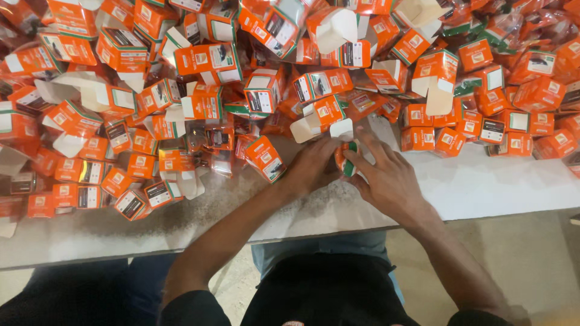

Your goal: The person picks up flat orange cardboard boxes from a large pile on the table and folds them by hand, pressing the flaps to form closed boxes, then places the folded boxes back onto the table with the others. Coworkers at the same table fold boxes as well.

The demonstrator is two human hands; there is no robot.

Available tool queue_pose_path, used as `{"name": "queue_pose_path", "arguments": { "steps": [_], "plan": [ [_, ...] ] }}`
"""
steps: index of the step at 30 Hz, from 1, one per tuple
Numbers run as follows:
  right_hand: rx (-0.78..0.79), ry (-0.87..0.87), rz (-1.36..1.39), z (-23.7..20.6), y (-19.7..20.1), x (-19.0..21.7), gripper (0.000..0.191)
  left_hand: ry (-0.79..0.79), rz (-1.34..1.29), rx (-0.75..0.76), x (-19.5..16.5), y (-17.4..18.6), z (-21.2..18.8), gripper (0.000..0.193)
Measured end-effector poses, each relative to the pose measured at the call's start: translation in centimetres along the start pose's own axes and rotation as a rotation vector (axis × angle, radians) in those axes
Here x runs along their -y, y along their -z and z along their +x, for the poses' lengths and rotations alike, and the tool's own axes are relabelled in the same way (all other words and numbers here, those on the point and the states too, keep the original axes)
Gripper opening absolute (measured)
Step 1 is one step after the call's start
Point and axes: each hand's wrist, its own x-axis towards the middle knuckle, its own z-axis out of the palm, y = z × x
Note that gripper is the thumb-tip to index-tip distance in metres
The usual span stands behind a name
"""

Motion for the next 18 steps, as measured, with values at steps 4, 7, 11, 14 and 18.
{"name": "queue_pose_path", "arguments": {
  "steps": [4,7,11,14,18],
  "plan": [
    [0.104,-0.109,-0.071,1.7,-0.6,-1.2,0.023,0.034,-0.015,-0.054,-0.2,-0.8,-0.2,0.077],
    [0.127,-0.114,-0.022,2.7,-1.5,-1.9,0.024,0.003,-0.037,-0.067,-0.2,-1.3,0.0,0.078],
    [-0.064,-0.333,0.144,1.4,-2.6,-0.7,0.035,0.0,-0.07,-0.077,0.0,-1.2,0.0,0.08],
    [-0.293,-0.127,0.071,0.1,-2.3,-0.1,0.047,-0.03,0.028,-0.09,0.3,-1.3,-0.4,0.082],
    [-0.193,-0.021,-0.122,-0.2,-1.3,0.6,0.056,-0.096,0.031,-0.118,1.2,-1.9,-0.6,0.08]
  ]
}}
